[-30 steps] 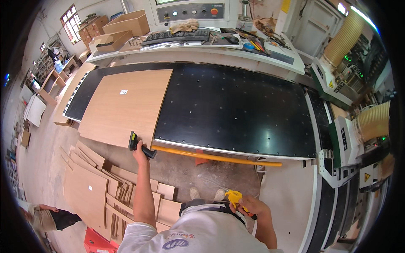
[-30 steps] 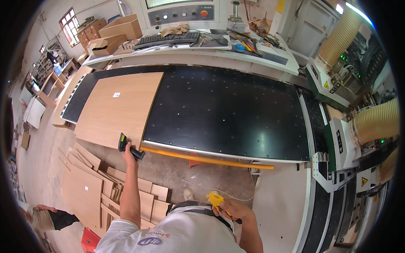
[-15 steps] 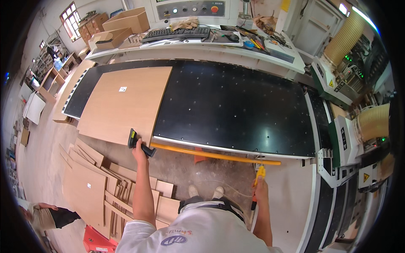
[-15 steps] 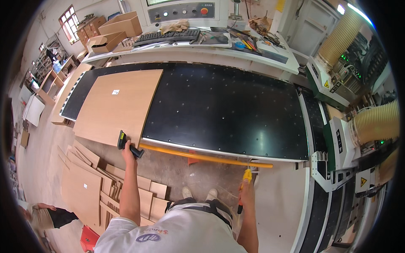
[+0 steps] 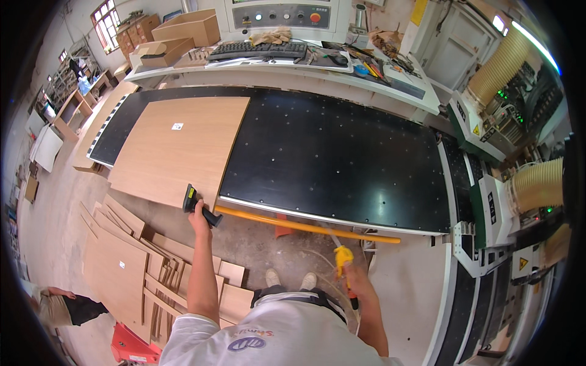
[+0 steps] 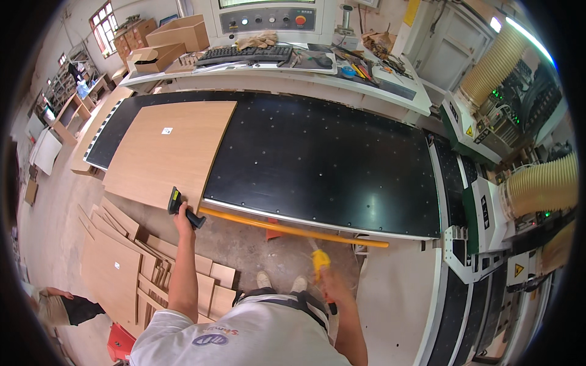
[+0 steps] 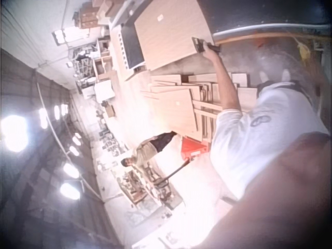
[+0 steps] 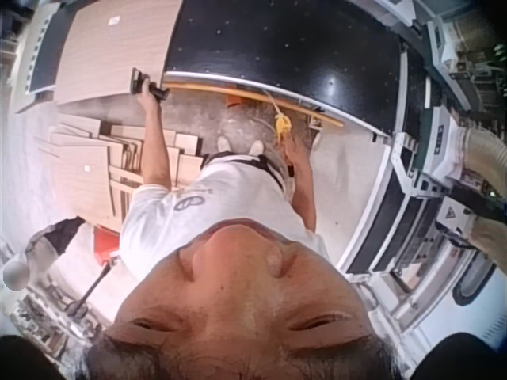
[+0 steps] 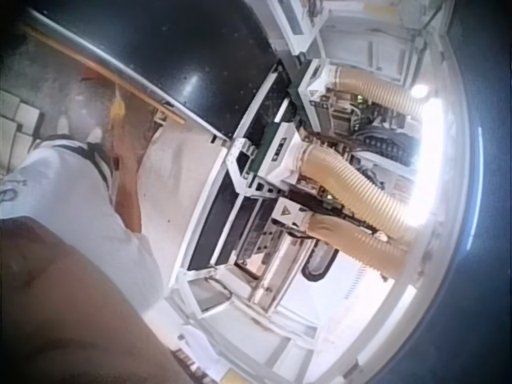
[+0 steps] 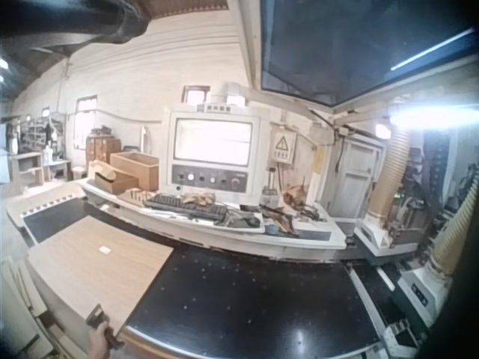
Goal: The person picks up flat wooden panels from a stack, places them on a conveyor table, and scans barcodes on the panels using a handheld barcode scanner. The person then removes the panels from the table and stacks them on the floor. This process is repeated for multiple panels.
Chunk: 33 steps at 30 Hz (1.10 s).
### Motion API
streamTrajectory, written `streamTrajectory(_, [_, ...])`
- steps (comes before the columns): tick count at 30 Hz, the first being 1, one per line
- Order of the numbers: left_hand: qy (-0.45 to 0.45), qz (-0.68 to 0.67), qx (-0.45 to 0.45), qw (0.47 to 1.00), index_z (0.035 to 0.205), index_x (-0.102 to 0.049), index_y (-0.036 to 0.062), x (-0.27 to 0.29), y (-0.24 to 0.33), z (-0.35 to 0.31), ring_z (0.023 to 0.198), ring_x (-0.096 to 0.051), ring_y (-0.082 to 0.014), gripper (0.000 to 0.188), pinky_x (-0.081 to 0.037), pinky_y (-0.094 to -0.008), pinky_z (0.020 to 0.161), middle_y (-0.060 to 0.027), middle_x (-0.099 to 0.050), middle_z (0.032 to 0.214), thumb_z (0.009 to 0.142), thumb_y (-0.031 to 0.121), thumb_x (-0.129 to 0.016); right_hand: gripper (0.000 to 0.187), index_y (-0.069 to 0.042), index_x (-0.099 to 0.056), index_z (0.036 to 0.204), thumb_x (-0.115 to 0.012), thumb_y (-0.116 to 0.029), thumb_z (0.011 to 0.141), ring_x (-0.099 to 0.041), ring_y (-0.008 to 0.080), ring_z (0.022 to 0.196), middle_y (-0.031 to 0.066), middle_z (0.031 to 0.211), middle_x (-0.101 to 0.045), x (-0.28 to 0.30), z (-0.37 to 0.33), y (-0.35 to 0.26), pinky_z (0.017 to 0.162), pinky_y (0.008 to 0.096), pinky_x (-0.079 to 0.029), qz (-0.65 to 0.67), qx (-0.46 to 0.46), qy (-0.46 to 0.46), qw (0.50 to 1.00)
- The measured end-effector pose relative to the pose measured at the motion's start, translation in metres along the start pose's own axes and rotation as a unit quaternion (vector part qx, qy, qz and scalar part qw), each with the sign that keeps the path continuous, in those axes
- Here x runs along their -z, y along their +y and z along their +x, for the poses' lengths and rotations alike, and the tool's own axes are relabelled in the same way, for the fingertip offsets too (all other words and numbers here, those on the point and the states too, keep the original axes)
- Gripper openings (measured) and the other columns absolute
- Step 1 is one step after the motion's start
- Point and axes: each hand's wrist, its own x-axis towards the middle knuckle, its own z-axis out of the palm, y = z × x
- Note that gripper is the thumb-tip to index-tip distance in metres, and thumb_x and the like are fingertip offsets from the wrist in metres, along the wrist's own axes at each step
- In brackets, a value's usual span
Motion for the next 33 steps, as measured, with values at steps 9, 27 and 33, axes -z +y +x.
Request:
streamTrajectory(9, [-0.014, 0.018, 0.025, 0.999, 0.073, -0.06, 0.0077, 0.006, 0.003, -0.003, 0.038, -0.047, -0.0096, 0.032, -0.028, -0.0247, 0.031, 0.0, -0.055, 0.06, 0.082, 0.037, -0.068, 0.04, -0.007, -0.066, 0.094, -0.037, -0.033, 0.102, -0.043, 0.0067, 0.046, -0.0011, 0.069, -0.056, -0.064, -0.007, -0.039, 0.045, 0.0227, -0.037, -0.091, 0.033, -0.245, 0.965])
streamTrajectory(27, [-0.028, 0.015, 0.022, 0.999, 0.079, -0.06, 0.0084, 0.006, 0.005, -0.004, 0.038, -0.045, -0.0088, 0.03, -0.028, -0.0241, 0.031, 0.002, -0.049, 0.057, 0.081, 0.037, -0.068, 0.043, -0.007, -0.059, 0.086, -0.041, -0.043, 0.099, -0.05, 0.013, 0.056, 0.0027, 0.074, -0.057, -0.044, 0.011, -0.015, 0.049, 0.0283, -0.04, -0.124, -0.02, -0.069, 0.99])
streamTrajectory(33, [-0.02, 0.031, 0.027, 0.999, 0.078, -0.06, 0.0097, 0.007, 0.003, -0.004, 0.04, -0.046, -0.009, 0.03, -0.029, -0.0239, 0.032, 0.0011, -0.053, 0.061, 0.081, 0.039, -0.067, 0.045, -0.005, -0.057, 0.085, -0.043, -0.045, 0.099, -0.047, 0.0143, 0.046, 0.0029, 0.07, -0.055, -0.011, 0.023, 0.014, 0.045, 0.0308, -0.04, -0.023, 0.044, 0.091, 0.995])
